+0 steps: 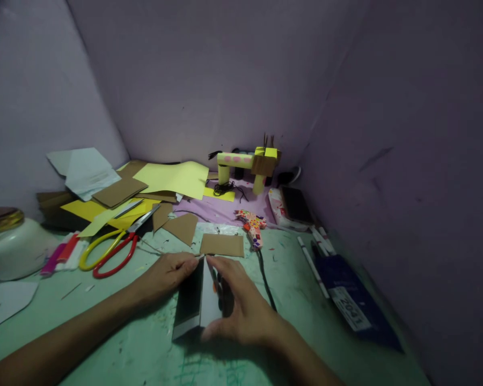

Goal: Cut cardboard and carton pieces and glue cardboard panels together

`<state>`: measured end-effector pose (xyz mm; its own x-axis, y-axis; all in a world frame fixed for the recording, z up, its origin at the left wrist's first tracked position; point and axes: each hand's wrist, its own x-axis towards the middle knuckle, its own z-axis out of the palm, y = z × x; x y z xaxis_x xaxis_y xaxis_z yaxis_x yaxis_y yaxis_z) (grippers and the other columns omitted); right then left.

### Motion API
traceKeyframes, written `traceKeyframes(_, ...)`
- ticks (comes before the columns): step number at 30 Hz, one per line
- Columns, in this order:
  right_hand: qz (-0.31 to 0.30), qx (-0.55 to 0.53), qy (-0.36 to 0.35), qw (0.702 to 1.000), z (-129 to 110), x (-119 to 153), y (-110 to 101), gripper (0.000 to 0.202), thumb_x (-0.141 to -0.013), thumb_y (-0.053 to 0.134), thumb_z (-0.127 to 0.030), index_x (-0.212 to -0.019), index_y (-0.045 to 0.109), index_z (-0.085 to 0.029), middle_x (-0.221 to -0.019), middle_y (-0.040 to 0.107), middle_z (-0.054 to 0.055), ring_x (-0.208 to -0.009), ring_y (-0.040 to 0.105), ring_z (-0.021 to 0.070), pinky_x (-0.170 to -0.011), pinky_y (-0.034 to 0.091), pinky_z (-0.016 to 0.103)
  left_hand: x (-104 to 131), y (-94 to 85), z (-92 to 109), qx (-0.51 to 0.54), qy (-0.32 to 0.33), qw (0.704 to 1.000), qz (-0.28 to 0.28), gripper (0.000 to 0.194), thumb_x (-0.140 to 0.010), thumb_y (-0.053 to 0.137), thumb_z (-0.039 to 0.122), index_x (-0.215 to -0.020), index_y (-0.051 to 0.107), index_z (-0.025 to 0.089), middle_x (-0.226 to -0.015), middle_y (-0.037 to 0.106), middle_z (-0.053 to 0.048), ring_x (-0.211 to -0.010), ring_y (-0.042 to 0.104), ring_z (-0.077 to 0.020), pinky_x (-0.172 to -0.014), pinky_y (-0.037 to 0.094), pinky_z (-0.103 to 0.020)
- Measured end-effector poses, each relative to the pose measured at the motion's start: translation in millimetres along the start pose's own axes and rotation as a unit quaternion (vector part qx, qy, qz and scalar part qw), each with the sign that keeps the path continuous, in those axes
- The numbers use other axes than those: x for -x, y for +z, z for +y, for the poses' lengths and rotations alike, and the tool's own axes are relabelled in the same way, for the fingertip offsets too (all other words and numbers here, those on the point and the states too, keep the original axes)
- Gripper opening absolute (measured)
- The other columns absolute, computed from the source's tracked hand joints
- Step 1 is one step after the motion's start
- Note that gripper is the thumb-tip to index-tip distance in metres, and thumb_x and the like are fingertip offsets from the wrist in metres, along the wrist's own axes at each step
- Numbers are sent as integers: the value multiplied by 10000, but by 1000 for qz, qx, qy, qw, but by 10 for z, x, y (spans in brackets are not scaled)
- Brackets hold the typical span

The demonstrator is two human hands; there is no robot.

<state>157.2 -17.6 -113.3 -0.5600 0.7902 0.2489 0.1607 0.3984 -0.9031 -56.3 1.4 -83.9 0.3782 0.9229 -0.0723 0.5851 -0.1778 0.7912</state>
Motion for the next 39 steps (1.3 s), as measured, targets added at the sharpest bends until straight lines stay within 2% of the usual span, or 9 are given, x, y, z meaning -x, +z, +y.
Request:
traceKeyframes(9,-4,0,5,1000,-52,-17,2,945,-546,777,-565,-1366,389,-300,-1400,390,117,-1305,335,347,-1078,242,515,5,14,-18,-13,-1,1000,5,477,-890,330,504,-619,544,176,-636,541,8,-618,467,-153,-547,323,-244)
traceKeyframes(16,-17,30,-2,999,-25,-19,7,1046,-525,759,-599,-1417,275,-345,-1429,356,91,-1320,304,351,-1076,254,497,1,28,3,-19,-11,1000,9,442,-890,356,487,-604,514,190,-630,527,6,-623,483,-169,-563,332,-265)
traceKeyframes(18,-18,42,-16,999,-18,-18,21,1060,-527,754,-603,-1424,240,-364,-1431,351,78,-1317,307,341,-1079,256,480,21,19,32,-11,-15,1000,18,379,-888,378,474,-718,571,196,-724,592,-13,-707,529,-195,-616,371,-282)
traceKeyframes(21,-3,61,-18,998,0,-23,57,1088,-517,738,-633,-1431,219,-351,-1407,361,93,-1293,337,342,-1074,260,483,81,-6,60,17,-17,999,32,355,-900,365,463,-1046,570,211,-1032,641,-61,-933,567,-230,-776,422,-325)
traceKeyframes(26,71,71,34,994,41,-66,92,1239,-338,763,-685,-1407,317,-245,-1312,434,143,-1203,423,382,-1030,320,496,179,-15,-11,102,0,994,48,588,-885,350,555,-1326,435,176,-1400,452,-117,-1273,396,-279,-1050,282,-397)
traceKeyframes(29,126,52,107,985,15,-100,79,1074,-421,828,-564,-1350,415,-219,-1261,496,125,-1174,459,355,-1013,343,469,187,-9,-86,218,-21,975,33,689,-837,341,666,-1330,447,196,-1396,466,-107,-1265,410,-297,-1029,322,-409)
traceKeyframes(31,151,35,144,977,-22,-115,65,892,-516,823,-425,-1306,467,-212,-1215,536,109,-1145,483,325,-986,366,450,188,-25,-114,316,-56,947,8,757,-798,346,719,-1322,452,183,-1339,519,-122,-1213,467,-303,-970,387,-414)
traceKeyframes(35,154,26,135,978,-91,-128,46,621,-572,766,-272,-1160,580,-199,-1107,599,87,-1079,519,294,-927,395,422,238,-106,-100,427,-108,898,13,731,-787,420,691,-1275,489,151,-1298,544,-140,-1220,460,-297,-986,365,-417)
traceKeyframes(39,142,-10,113,983,-131,-114,31,305,-600,736,-236,-883,628,-200,-895,616,41,-877,562,238,-781,439,360,315,-151,-58,415,-43,909,15,580,-818,446,627,-1223,552,225,-1302,556,-72,-1246,422,-303,-1022,319,-429)
